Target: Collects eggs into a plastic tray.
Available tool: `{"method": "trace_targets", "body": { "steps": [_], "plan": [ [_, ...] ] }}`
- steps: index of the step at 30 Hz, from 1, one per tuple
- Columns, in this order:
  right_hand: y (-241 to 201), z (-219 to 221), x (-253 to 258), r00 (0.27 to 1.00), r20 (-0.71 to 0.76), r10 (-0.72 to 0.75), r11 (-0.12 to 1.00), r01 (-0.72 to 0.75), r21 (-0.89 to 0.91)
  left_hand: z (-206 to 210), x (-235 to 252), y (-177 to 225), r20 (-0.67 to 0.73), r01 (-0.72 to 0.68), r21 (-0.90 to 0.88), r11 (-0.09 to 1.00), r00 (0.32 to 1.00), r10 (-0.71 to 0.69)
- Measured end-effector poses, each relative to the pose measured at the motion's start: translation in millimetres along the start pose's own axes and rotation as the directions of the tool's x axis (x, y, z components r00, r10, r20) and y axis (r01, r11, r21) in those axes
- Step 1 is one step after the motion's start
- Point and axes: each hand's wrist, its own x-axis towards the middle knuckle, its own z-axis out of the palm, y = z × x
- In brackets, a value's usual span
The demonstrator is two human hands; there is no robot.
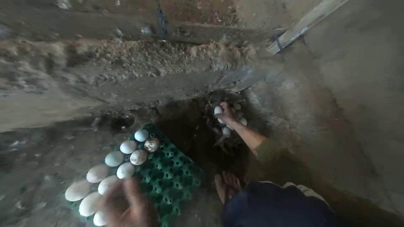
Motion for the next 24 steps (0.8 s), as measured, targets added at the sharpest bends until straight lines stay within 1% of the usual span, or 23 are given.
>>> {"method": "trace_targets", "body": {
  "steps": [1,2,3,4,5,6,7,8,9,10,11,12,13,14,15,16,17,18,19,20,21,23,24],
  "plan": [
    [2,-5,-7,0.999,0.039,0.032,0.974,-0.04,0.224,6,-6,-25,0.077,-0.062,0.009,0.998,0.995,0.061],
    [5,-11,-12,0.993,0.106,0.058,0.891,-0.099,0.443,24,-9,-30,0.152,-0.06,0.028,0.998,0.987,0.055],
    [7,-18,-18,0.98,0.191,0.062,0.784,-0.166,0.598,45,-10,-25,0.24,-0.003,0.046,0.999,0.971,-0.008],
    [8,-27,-25,0.962,0.269,0.035,0.688,-0.219,0.691,67,-10,-20,0.333,0.088,0.067,0.994,0.937,-0.105],
    [9,-35,-34,0.942,0.336,-0.019,0.621,-0.252,0.742,88,-9,-17,0.412,0.191,0.091,0.977,0.886,-0.212],
    [9,-42,-43,0.917,0.389,-0.087,0.598,-0.264,0.757,109,-7,-18,0.47,0.296,0.114,0.948,0.825,-0.314],
    [5,-49,-52,0.89,0.429,-0.153,0.615,-0.253,0.747,129,-6,-20,0.499,0.387,0.135,0.912,0.769,-0.4],
    [-2,-54,-61,0.869,0.453,-0.197,0.675,-0.215,0.705,146,-4,-23,0.519,0.457,0.165,0.874,0.713,-0.471],
    [-12,-59,-70,0.851,0.473,-0.228,0.769,-0.141,0.624,159,-3,-26,0.542,0.503,0.2,0.84,0.657,-0.523],
    [-23,-63,-80,0.832,0.489,-0.261,0.857,-0.034,0.515,169,-3,-29,0.56,0.534,0.236,0.812,0.608,-0.563],
    [-34,-65,-88,0.817,0.504,-0.282,0.92,0.08,0.384,177,-4,-32,0.565,0.546,0.269,0.793,0.577,-0.589],
    [-44,-66,-96,0.805,0.517,-0.29,0.95,0.176,0.259,182,-5,-36,0.568,0.542,0.296,0.787,0.562,-0.601],
    [-51,-67,-103,0.796,0.528,-0.296,0.955,0.247,0.163,185,-8,-40,0.575,0.528,0.311,0.79,0.557,-0.599],
    [-56,-69,-106,0.784,0.541,-0.304,0.951,0.287,0.117,187,-10,-45,0.582,0.516,0.314,0.797,0.559,-0.591],
    [-57,-73,-106,0.767,0.556,-0.319,0.945,0.304,0.124,189,-13,-50,0.585,0.507,0.308,0.805,0.566,-0.581],
    [-55,-78,-103,0.757,0.563,-0.332,0.942,0.298,0.155,189,-15,-54,0.582,0.512,0.301,0.805,0.57,-0.58],
    [-50,-84,-97,0.772,0.549,-0.319,0.947,0.277,0.161,190,-17,-54,0.583,0.54,0.282,0.793,0.559,-0.589],
    [-42,-91,-88,0.819,0.504,-0.273,0.961,0.248,0.119,191,-19,-53,0.593,0.593,0.245,0.767,0.534,-0.602],
    [-32,-97,-75,0.882,0.425,-0.204,0.978,0.205,0.044,191,-20,-51,0.608,0.663,0.185,0.725,0.502,-0.615],
    [-16,-102,-56,0.939,0.315,-0.139,0.986,0.161,-0.043,191,-22,-50,0.629,0.732,0.121,0.671,0.466,-0.622],
    [4,-105,-32,0.975,0.209,-0.08,0.985,0.11,-0.136,189,-22,-49,0.657,0.781,0.071,0.621,0.432,-0.618],
    [41,-107,11,0.999,0.052,-0.005,0.962,0.019,-0.272,185,-21,-50,0.727,0.849,0.02,0.528,0.351,-0.591],
    [57,-106,29,1.0,0.017,0.005,0.948,0.0,-0.319,184,-21,-51,0.749,0.882,-0.001,0.471,0.313,-0.584]
  ]
}}
